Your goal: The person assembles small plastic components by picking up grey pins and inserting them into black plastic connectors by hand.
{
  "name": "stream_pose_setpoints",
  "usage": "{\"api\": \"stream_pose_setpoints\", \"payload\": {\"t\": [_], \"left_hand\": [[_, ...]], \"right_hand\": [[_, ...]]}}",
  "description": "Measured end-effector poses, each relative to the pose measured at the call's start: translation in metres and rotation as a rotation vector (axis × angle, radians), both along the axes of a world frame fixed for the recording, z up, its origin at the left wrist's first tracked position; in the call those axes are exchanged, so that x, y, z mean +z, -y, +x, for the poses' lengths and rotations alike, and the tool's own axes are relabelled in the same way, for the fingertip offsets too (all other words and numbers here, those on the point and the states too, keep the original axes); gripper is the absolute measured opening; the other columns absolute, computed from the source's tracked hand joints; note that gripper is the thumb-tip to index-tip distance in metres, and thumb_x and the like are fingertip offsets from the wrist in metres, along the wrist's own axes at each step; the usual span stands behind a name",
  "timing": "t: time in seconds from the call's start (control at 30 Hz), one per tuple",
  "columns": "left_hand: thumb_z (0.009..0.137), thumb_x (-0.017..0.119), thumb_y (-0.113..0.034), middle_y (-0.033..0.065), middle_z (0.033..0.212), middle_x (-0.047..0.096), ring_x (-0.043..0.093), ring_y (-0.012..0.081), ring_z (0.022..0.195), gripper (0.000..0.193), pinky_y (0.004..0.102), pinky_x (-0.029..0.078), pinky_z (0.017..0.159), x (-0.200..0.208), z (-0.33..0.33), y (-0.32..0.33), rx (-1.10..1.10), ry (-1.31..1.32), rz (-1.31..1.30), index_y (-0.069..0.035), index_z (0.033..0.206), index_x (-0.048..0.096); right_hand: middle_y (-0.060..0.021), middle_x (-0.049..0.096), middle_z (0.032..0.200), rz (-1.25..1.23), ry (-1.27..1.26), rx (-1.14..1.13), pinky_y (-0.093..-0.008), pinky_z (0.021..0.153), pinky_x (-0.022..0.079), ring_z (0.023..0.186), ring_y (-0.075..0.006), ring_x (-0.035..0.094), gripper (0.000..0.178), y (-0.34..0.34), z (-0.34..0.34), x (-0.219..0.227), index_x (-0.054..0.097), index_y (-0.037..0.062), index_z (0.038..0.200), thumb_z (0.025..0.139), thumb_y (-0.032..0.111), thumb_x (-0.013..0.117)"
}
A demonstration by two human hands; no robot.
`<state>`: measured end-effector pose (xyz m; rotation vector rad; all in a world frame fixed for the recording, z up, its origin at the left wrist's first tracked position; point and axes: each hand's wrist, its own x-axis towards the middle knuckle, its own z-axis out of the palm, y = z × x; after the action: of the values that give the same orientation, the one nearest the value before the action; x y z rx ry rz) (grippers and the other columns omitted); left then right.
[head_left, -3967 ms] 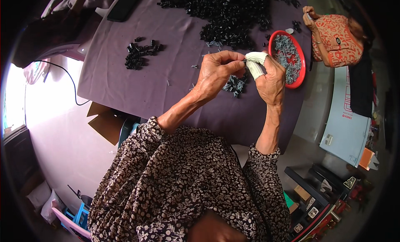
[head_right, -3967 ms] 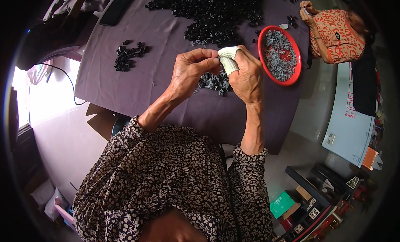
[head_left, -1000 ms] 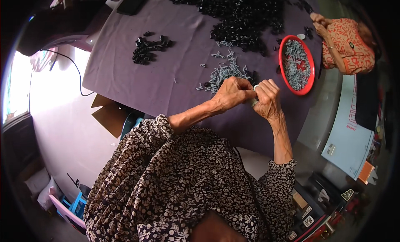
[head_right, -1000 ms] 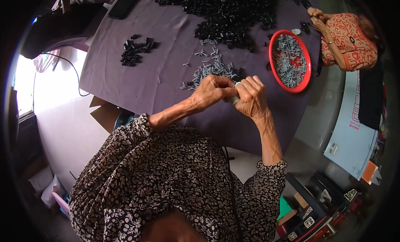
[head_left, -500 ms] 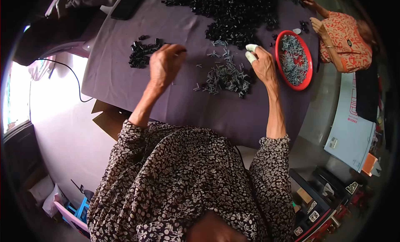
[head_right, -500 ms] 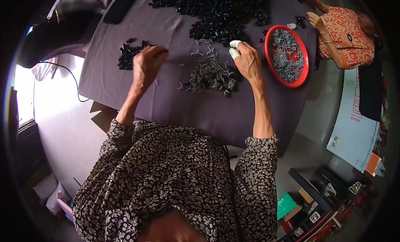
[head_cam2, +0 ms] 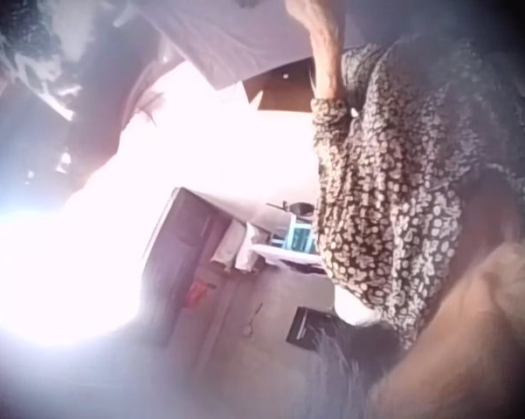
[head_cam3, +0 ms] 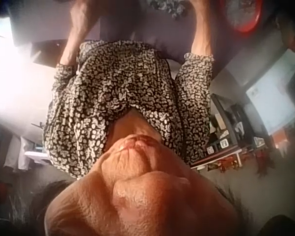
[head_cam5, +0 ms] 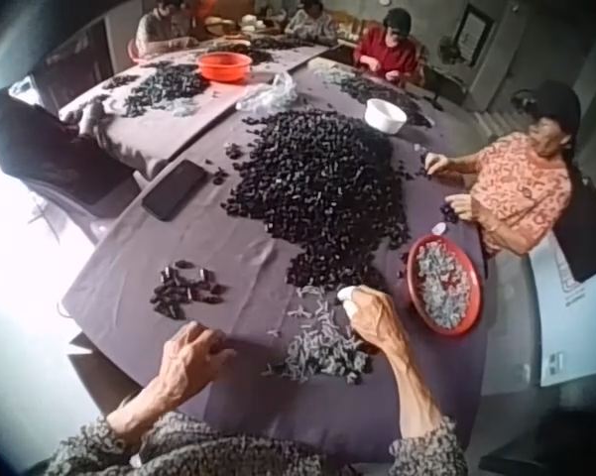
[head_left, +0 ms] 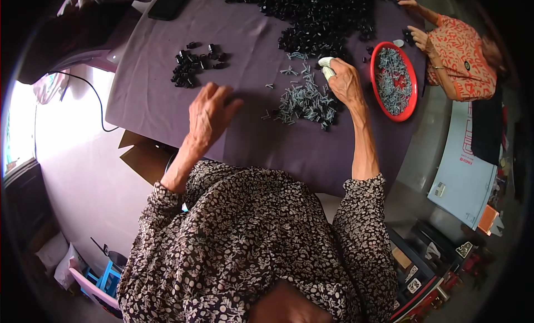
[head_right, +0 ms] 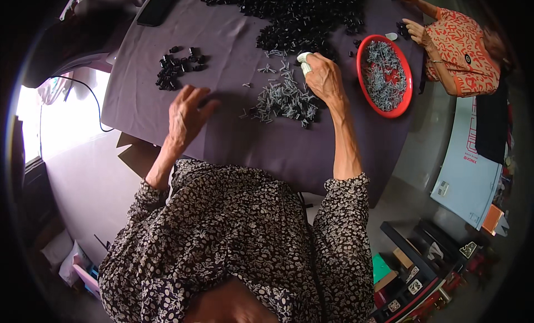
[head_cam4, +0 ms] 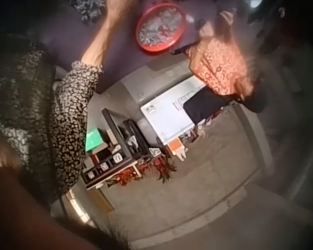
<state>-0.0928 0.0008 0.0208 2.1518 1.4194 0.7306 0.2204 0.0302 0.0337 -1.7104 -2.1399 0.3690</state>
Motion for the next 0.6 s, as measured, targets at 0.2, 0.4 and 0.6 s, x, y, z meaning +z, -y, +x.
{"api": "stream_pose_setpoints", "payload": {"t": [0.2,0.4,0.6], "left_hand": [[0.072,0.063,-0.010,0.0101,0.080,0.051,0.053,0.0284,0.077,0.018,0.0376,0.045,0.068,-0.010,0.012,0.006,-0.006,-0.017,0.088,-0.004,0.088,0.059],[0.072,0.058,0.000,0.0110,0.078,0.053,0.055,0.0286,0.076,0.015,0.0370,0.046,0.067,-0.022,0.020,-0.004,-0.084,0.010,0.144,-0.004,0.087,0.059],[0.075,0.060,-0.003,0.0123,0.078,0.058,0.059,0.0267,0.071,0.012,0.0333,0.047,0.064,-0.002,0.044,-0.031,-0.142,0.246,0.008,-0.001,0.087,0.061]], "right_hand": [[-0.0140,0.063,0.087,0.003,-0.216,-0.139,-0.0288,0.063,0.045,0.069,-0.0231,0.059,0.023,0.000,0.005,-0.009,0.062,0.0004,0.095,0.075,-0.003,0.051],[-0.0125,0.061,0.080,0.015,-0.070,-0.099,-0.0309,0.059,0.044,0.063,-0.0234,0.057,0.021,0.001,-0.013,-0.002,0.062,0.0026,0.094,0.074,0.006,0.062],[-0.0146,0.061,0.078,0.087,0.066,-0.011,-0.0375,0.059,0.045,0.069,-0.0319,0.059,0.017,-0.007,-0.013,-0.013,0.057,0.0002,0.085,0.074,0.012,0.064]]}}
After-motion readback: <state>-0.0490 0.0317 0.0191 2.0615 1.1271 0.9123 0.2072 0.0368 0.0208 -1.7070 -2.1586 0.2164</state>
